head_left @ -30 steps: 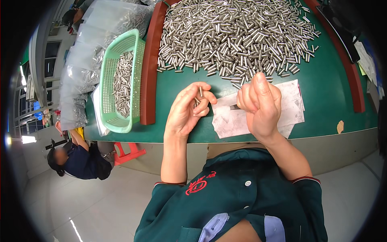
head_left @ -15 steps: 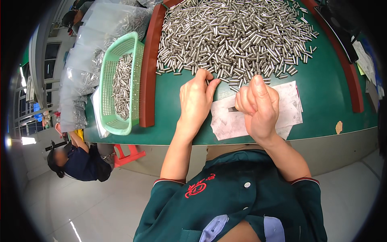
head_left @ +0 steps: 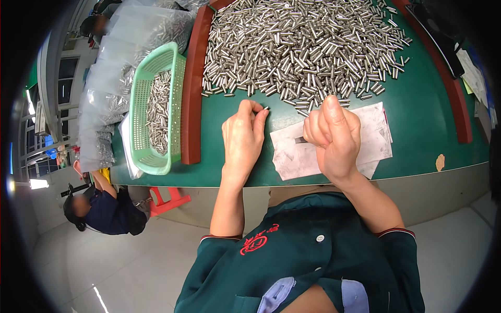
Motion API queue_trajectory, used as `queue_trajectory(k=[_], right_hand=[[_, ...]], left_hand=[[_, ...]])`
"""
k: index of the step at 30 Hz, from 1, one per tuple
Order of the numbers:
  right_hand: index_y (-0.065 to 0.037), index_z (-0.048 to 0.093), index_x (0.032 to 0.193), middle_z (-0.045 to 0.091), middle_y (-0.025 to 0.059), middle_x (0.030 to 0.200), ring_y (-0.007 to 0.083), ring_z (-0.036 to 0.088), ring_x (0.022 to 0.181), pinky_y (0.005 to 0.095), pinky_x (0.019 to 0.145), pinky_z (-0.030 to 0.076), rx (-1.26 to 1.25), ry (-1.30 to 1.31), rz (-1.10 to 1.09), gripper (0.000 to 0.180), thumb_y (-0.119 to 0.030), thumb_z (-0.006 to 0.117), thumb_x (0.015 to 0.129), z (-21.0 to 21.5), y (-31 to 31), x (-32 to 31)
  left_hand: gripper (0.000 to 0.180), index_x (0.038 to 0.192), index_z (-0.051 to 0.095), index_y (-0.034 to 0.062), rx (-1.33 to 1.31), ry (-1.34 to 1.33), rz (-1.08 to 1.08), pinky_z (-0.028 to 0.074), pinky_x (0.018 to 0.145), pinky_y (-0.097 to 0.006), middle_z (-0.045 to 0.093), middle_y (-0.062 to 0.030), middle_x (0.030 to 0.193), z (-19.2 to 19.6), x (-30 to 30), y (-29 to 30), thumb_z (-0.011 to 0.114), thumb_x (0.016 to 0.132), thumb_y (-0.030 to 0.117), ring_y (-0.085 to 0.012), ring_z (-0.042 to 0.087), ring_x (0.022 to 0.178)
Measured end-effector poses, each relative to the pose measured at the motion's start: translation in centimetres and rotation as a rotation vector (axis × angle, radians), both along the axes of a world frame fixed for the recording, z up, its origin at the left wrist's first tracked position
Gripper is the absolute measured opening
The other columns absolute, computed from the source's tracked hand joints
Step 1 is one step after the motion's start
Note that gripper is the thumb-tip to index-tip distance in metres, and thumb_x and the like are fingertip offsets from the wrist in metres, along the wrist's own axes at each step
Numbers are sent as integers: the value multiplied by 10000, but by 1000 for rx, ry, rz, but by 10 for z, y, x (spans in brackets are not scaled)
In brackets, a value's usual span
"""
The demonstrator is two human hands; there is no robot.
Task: Scraping small metal cylindrical parts with a hand tool at a workbench.
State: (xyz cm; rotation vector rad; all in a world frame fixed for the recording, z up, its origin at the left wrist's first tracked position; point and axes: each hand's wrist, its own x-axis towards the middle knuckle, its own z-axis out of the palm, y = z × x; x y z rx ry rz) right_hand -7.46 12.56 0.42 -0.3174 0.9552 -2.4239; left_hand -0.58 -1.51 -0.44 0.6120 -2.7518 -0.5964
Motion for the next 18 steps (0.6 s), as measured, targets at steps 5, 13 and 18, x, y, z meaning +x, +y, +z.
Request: queue_trajectory(k=[5,13,18], right_hand=[[-84,285,510,256,-39,451,49,202,417,226,393,189,2,6,1,416,-182,360,907,-2,0,-1],[-110,244,502,241,-20,416,68,165,398,236,392,165,72,28,-7,438,-223,302,921,2,-1,0],[-80,290,511,258,-35,448,52,200,413,230,392,185,20,11,-13,414,-179,354,908,1,0,0]], left_hand=[[74,851,476,35,1374,211,-25,244,415,-190,478,-8,677,6,12,-9,509,838,99,-30,311,487],[93,922,502,30,1654,238,-106,187,395,-172,520,-66,704,-2,19,-12,464,862,91,-22,240,441],[111,929,507,16,1637,232,-123,194,402,-175,524,-66,706,-3,20,-12,454,865,90,-22,247,445]])
